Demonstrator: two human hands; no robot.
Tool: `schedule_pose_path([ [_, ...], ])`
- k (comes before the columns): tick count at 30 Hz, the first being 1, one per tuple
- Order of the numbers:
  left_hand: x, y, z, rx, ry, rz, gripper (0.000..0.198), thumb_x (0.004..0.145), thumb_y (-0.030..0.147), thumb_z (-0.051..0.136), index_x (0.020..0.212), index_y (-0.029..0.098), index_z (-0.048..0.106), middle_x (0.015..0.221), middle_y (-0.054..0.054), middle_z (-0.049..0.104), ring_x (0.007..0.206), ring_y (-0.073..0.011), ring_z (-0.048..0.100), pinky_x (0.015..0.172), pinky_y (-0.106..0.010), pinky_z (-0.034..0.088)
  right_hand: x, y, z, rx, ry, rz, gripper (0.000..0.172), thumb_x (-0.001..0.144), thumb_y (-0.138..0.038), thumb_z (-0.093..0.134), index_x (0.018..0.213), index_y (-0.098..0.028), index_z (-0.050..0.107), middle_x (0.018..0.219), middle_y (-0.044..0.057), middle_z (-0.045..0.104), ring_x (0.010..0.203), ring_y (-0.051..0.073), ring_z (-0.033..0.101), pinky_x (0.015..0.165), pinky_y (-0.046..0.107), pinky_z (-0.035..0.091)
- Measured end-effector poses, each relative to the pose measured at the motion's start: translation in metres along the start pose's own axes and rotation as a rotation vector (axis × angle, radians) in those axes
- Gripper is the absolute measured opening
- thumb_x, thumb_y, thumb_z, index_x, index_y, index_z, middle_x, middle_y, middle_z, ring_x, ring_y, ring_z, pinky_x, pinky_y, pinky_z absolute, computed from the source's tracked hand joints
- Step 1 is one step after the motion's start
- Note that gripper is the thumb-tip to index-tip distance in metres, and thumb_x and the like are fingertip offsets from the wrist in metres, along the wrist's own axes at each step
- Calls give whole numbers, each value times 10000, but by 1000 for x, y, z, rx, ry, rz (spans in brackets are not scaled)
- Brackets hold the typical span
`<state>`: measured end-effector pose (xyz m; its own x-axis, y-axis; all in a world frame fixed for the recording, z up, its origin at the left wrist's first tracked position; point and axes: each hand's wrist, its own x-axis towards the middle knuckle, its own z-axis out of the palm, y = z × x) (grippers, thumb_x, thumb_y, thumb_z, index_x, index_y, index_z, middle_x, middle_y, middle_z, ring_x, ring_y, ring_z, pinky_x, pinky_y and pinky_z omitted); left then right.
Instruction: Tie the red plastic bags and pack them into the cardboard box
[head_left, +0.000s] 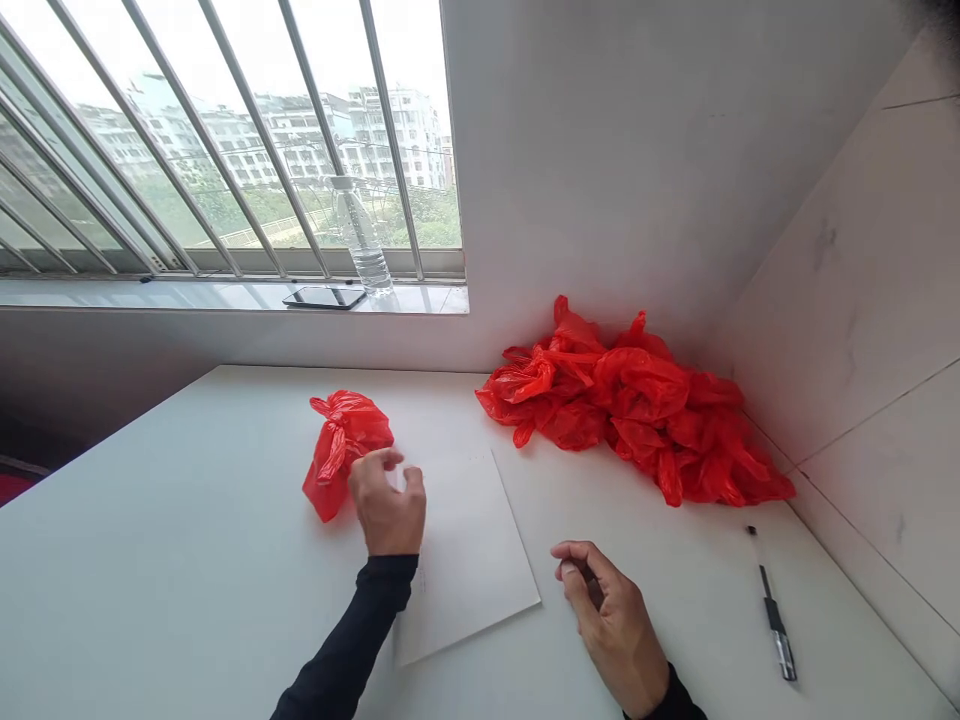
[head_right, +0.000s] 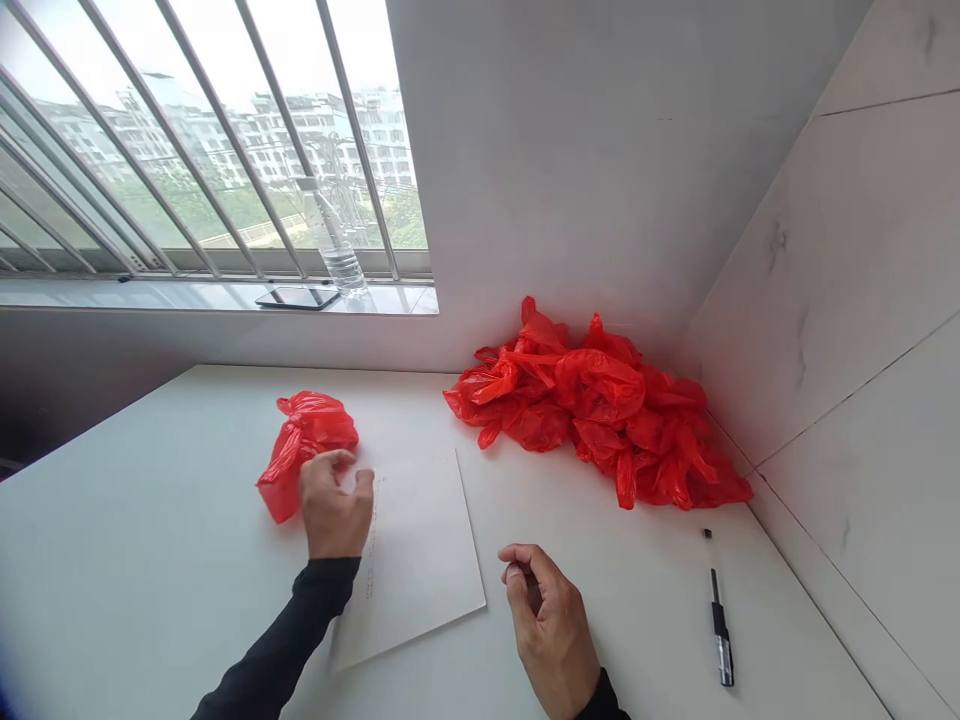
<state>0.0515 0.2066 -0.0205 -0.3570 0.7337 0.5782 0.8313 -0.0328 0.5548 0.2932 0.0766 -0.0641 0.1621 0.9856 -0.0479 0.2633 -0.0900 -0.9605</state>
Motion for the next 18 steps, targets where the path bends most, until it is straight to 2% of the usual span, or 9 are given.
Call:
schedule_pose_path([
  [3,12,-34,-30,48,192,-223,518,846,352,667,1273,142,460,1303,-159,473,1216,-351,467,1016,-628,377,1,-1,-1,-41,-3,-21,335,961,-483,470,1034,-225,671,870,29,700,688,169,628,661,267,525],
  [5,24,-47,-36,43,200,-293,710,805,422,723,1381,158,401,1395,-177,430,1278,-380,433,1048,-650,348,1,0,-1,-61,-7,-29,343,966,-482,461,1045,-222,670,877,28,699,684,168,623,677,272,520],
  [6,31,-50,-35,26,165,-307,722,805,434,733,1396,170,413,1390,-166,460,1273,-368,458,1047,-632,370,1,0,-1,-67,-11,-30,351,966,-486,459,1053,-219,668,878,30,699,687,169,625,677,273,519],
  [9,54,-50,-17,-62,-14,-293,463,899,396,658,1299,186,561,1247,-104,612,1145,-280,595,983,-536,480,1,4,-1,-81,-12,-38,366,962,-496,461,1060,-210,666,879,36,706,712,177,646,698,279,528],
  [11,70,-44,1,-138,-99,-259,334,942,370,609,1208,169,620,1194,-92,650,1079,-243,634,954,-497,511,1,8,-1,-88,-14,-50,371,959,-504,461,1055,-209,665,882,41,716,728,183,662,715,284,537],
  [15,87,-14,42,-311,-217,-109,290,950,356,605,1165,165,641,1211,-94,656,1083,-231,642,950,-475,526,4,15,-2,-95,-5,-72,391,941,-530,482,1036,-203,675,900,62,739,763,198,695,716,291,560],
  [18,78,15,62,-410,-255,18,334,944,338,615,1241,186,614,1324,-109,605,1169,-255,607,994,-503,504,4,16,-3,-83,-2,-76,409,923,-544,507,1036,-196,689,895,73,749,747,207,709,673,295,578],
])
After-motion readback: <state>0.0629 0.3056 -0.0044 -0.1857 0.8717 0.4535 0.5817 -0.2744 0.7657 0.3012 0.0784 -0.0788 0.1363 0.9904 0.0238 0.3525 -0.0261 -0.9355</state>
